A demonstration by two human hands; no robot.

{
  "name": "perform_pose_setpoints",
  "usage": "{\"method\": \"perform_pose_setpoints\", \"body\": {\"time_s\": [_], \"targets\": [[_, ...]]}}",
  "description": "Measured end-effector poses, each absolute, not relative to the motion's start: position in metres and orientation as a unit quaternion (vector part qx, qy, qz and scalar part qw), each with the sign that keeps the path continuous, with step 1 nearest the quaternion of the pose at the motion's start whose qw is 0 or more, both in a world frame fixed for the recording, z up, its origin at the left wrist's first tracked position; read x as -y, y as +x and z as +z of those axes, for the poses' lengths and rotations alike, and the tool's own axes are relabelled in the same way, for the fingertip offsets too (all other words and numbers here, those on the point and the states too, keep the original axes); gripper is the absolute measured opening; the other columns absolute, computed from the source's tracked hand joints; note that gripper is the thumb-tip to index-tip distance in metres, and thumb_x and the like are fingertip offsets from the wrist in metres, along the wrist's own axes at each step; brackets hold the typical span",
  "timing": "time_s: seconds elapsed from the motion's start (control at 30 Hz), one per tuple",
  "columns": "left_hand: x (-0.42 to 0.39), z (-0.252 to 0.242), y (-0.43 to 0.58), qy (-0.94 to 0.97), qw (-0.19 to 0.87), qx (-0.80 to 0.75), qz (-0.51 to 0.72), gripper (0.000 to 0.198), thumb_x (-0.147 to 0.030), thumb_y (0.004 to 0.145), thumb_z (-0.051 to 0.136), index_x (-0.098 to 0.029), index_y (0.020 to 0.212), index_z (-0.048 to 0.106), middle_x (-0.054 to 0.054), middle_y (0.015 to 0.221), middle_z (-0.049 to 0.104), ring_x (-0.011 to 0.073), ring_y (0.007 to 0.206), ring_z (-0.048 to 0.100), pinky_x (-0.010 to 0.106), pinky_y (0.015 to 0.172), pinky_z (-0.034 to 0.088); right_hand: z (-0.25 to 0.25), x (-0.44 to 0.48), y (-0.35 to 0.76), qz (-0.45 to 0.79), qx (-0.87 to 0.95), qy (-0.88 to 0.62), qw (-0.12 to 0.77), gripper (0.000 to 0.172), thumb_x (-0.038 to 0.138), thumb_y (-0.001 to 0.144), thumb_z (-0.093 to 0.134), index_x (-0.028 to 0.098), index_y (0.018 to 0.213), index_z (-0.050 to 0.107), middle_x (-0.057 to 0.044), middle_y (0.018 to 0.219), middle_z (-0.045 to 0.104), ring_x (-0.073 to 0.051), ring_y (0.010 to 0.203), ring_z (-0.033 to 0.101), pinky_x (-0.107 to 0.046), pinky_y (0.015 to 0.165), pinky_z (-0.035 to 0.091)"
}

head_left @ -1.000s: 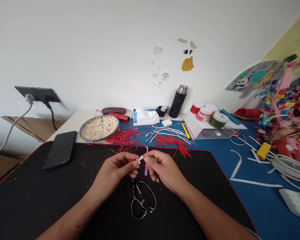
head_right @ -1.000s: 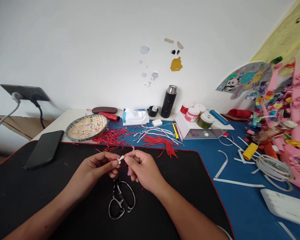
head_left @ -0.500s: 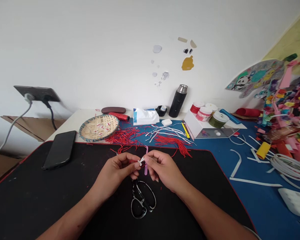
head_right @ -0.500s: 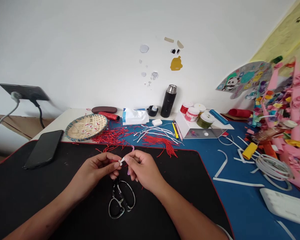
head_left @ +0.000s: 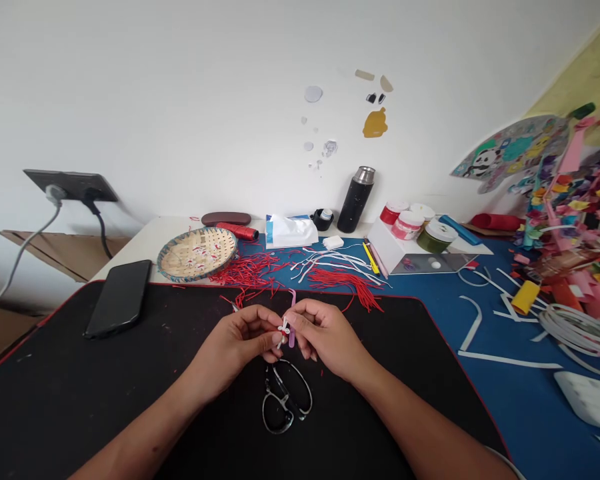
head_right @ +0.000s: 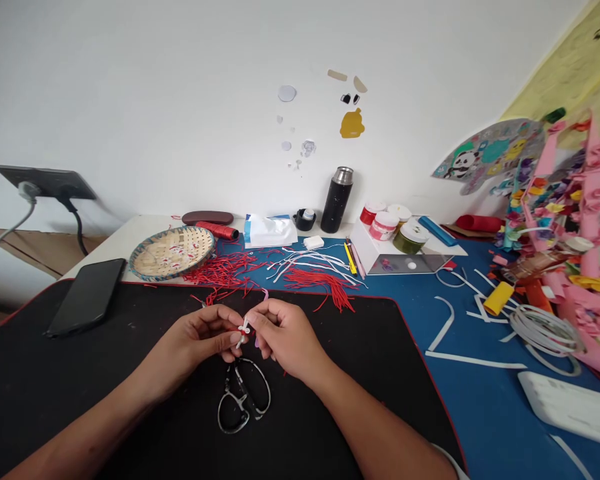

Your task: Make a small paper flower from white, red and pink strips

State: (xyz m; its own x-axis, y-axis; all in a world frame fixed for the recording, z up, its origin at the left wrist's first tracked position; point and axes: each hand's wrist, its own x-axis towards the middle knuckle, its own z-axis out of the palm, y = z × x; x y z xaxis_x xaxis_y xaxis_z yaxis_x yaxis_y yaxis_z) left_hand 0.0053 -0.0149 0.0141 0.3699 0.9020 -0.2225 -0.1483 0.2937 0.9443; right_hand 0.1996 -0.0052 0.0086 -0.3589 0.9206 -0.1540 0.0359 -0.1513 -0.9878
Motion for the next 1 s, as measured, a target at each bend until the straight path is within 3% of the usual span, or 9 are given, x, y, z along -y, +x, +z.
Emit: {"method": "perform_pose_setpoints", "body": {"time_s": [0.23, 0.43, 0.63, 1.0], "targets": [[0.0135, 0.0099, 0.0039, 0.444, 0.659, -0.425, 0.434, 0.039, -0.034, 0.074, 0.091, -0.018, 0.103, 0.071, 0.001, 0.081, 0.076, 0.0152, 0.071, 0.071, 0.025, 0.064, 0.058, 0.0091, 0.0051, 0.1987, 0.625, 0.554, -0.432, 0.342, 0.036, 0.054, 0.094, 0.061, 0.018, 0.092, 0.063, 0.005, 0.057, 0.055, -0.008, 0.042, 0.047, -0.019, 0.038, 0.032], [0.0153, 0.0123, 0.0055, 0.466, 0.662, -0.426, 0.404, 0.053, -0.034, 0.075, 0.089, -0.02, 0.122, 0.069, -0.001, 0.08, 0.074, 0.0165, 0.071, 0.07, 0.029, 0.067, 0.059, 0.0101, 0.0054, 0.1986, 0.618, 0.565, -0.434, 0.334, 0.024, 0.041, 0.094, 0.063, 0.018, 0.088, 0.062, 0.006, 0.057, 0.055, -0.008, 0.043, 0.046, -0.019, 0.042, 0.033], [0.015, 0.0118, 0.004, 0.493, 0.662, -0.415, 0.384, 0.04, -0.036, 0.079, 0.086, -0.019, 0.113, 0.072, 0.0, 0.08, 0.073, 0.0158, 0.072, 0.068, 0.028, 0.067, 0.056, 0.0111, 0.0072, 0.198, 0.619, 0.568, -0.435, 0.324, 0.023, 0.04, 0.095, 0.062, 0.018, 0.087, 0.062, 0.006, 0.056, 0.054, -0.007, 0.044, 0.047, -0.019, 0.042, 0.034], [0.0121, 0.0121, 0.0028, 0.444, 0.66, -0.416, 0.44, 0.033, -0.032, 0.079, 0.087, -0.02, 0.096, 0.063, 0.0, 0.076, 0.073, 0.017, 0.072, 0.069, 0.025, 0.063, 0.054, 0.0102, 0.007, 0.1978, 0.621, 0.564, -0.434, 0.328, 0.029, 0.046, 0.097, 0.061, 0.018, 0.1, 0.064, 0.005, 0.062, 0.058, -0.007, 0.044, 0.05, -0.018, 0.041, 0.034]]}}
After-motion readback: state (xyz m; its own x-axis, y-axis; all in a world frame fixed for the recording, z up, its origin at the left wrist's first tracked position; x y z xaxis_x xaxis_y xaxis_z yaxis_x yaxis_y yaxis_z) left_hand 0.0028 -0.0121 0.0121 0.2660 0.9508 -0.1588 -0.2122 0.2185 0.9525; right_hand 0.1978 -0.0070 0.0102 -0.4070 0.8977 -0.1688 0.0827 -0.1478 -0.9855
